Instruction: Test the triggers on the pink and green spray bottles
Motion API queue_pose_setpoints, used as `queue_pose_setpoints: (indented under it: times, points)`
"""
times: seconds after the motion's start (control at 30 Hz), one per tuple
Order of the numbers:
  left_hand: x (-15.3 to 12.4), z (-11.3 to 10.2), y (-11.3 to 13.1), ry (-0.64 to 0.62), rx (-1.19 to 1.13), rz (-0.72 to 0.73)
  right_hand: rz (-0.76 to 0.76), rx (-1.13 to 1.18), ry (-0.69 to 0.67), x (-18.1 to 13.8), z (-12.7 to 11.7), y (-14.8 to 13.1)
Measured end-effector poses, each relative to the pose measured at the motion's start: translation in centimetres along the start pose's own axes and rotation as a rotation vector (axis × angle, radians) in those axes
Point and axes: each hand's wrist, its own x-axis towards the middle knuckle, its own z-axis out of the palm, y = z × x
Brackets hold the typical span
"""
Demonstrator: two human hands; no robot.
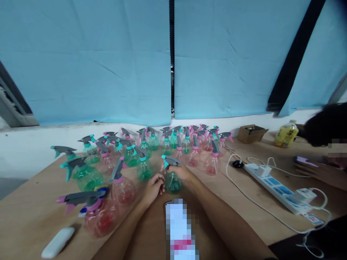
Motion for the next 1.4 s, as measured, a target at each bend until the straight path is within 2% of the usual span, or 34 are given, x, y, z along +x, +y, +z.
queue_pose_setpoints:
  times: [0.23,0.4,0.47,0.6,0.7,0.9,1.07,1.2,1.33,1.4]
  points:
    - [0.0,0.0,0.1,0.010,-0.015,-0.001,0.014,-0.095,0.082,0.0,0.4,0.7]
    - [-0.6,0.1,0.8,-0.031,-0.047,0.000,-0.103,-0.277,0.380,-0.3,1.1,1.6]
    - [-0.9,0.1,1.2,-0.075,-0.052,0.007,-0.165,-0.366,0.436,-0.6,1.2,2.0]
    - [-1.1,0.0,1.6,-0.154,-0.050,0.002,-0.288,-0.558,0.395,-1.3,1.4,3.0]
    - [-0.9,0.0,1.4,-0.147,-0.081,-0.019,-0.329,-0.638,0.356,-1.4,1.4,3.6]
    - [-0.2,-0.1,0.5,-0.036,-0.123,-0.022,-0.290,-0.742,0.399,-1.2,1.2,4.5]
    - [0.2,0.0,-0.1,0.080,-0.184,-0.012,-0.308,-0.744,0.372,-1.5,1.6,5.4]
    - [0.4,-0.1,-0.3,0.135,-0.228,-0.025,-0.289,-0.718,0.317,-1.7,1.9,4.9]
    - [0.5,-0.3,-0.4,0.130,-0.285,-0.039,-0.297,-0.710,0.259,-2.0,1.9,3.6]
    - [0.5,-0.5,-0.4,0.116,-0.300,-0.037,-0.310,-0.725,0.277,-2.1,1.7,3.2]
